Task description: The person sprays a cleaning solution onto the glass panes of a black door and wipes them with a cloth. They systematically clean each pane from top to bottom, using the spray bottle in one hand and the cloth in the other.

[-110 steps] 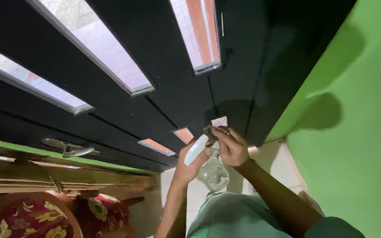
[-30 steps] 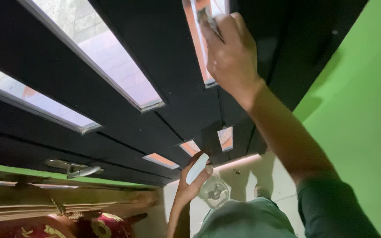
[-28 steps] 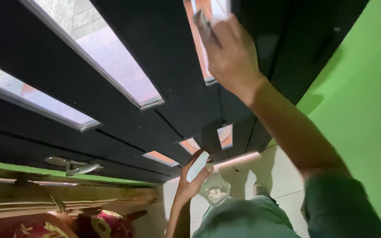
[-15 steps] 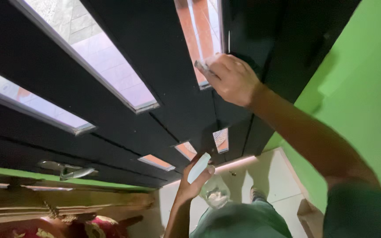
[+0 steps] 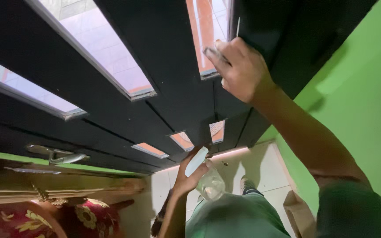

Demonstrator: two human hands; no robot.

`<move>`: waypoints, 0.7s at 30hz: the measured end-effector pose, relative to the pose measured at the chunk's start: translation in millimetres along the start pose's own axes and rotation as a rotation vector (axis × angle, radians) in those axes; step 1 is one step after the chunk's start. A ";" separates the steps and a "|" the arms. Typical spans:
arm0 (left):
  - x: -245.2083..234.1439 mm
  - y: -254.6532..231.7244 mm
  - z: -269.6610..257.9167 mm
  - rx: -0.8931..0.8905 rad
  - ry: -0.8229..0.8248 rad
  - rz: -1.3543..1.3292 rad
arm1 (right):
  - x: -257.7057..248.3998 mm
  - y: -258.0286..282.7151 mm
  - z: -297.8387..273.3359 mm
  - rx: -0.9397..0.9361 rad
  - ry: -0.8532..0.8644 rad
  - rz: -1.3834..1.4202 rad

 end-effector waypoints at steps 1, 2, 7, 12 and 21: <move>4.4 -5.9 -1.0 0.039 -0.006 -0.055 | -1.7 3.2 5.7 0.020 -0.007 -0.012; 8.1 -11.1 -1.6 0.068 0.013 -0.062 | -3.7 6.1 9.1 0.040 -0.014 -0.023; 7.5 0.4 -0.8 0.005 0.023 -0.030 | 1.7 49.8 2.3 -0.194 -0.052 -0.220; 13.0 10.1 4.0 0.028 0.033 -0.009 | 14.4 52.0 3.6 -0.169 0.136 -0.359; 1.0 12.3 -21.4 0.069 -0.019 -0.012 | 16.1 29.3 -12.4 0.297 0.149 -0.468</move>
Point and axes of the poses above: each hand's wrist, its own z-axis towards the middle knuckle, its own x-axis out of the palm, y = z × x, the point moved 7 cm from there along z, towards the middle knuckle, and after that the axes turned 6 degrees about y, right-handed, at the moved point
